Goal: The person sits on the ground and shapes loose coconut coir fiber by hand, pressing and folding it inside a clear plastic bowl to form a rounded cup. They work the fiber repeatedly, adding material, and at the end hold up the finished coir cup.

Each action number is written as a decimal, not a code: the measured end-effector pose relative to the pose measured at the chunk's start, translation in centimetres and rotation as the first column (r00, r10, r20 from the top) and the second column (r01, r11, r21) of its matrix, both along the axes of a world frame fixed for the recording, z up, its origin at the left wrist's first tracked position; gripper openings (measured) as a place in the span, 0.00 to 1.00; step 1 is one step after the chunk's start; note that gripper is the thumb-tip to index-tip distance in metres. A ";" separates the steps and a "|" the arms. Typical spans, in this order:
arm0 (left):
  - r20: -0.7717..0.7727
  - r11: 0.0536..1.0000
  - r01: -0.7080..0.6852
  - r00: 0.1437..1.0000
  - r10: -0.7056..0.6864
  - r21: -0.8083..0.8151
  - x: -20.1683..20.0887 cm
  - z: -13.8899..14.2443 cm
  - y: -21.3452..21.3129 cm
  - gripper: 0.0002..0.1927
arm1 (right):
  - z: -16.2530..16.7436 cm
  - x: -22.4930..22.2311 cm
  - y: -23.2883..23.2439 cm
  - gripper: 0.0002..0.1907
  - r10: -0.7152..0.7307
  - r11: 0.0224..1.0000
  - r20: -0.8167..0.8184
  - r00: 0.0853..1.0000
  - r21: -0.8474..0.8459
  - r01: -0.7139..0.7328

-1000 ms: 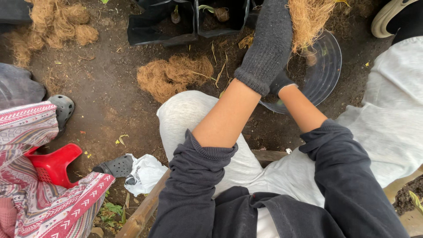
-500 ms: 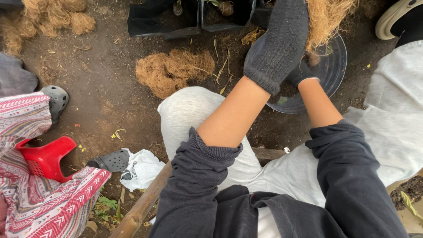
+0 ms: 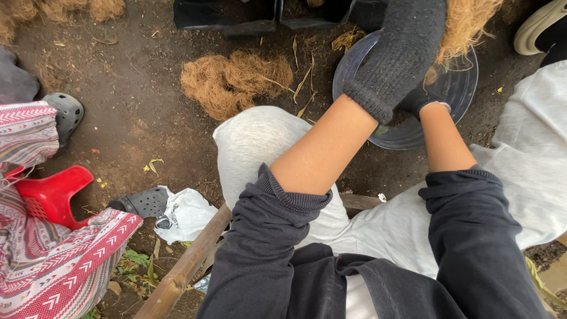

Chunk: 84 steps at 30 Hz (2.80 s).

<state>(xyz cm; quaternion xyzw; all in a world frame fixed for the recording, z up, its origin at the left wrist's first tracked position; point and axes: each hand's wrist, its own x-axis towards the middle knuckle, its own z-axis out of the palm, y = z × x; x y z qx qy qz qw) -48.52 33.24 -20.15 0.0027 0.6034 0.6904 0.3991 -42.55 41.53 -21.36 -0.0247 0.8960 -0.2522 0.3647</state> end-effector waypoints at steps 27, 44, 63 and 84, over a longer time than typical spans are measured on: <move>-0.011 1.000 0.011 1.000 -0.011 -0.001 0.5 0.0 0.3 0.25 | -2.9 -0.2 0.2 0.33 0.079 0.984 -0.135 0.988 0.172 -0.055; -0.015 1.000 0.015 1.000 -0.015 -0.005 0.5 -0.3 0.3 0.26 | -3.3 -0.1 0.5 0.29 -0.024 0.989 -0.129 0.991 0.141 0.042; -0.012 1.000 0.021 1.000 -0.021 -0.006 0.6 -0.5 -0.7 0.28 | -2.5 0.2 -4.3 0.25 -0.097 0.993 -0.117 0.988 -0.071 0.089; 0.118 0.929 -0.233 0.971 0.207 0.289 -4.3 2.7 2.5 0.29 | 1.0 2.3 -4.1 0.19 -0.136 0.957 -0.108 0.985 -0.272 0.102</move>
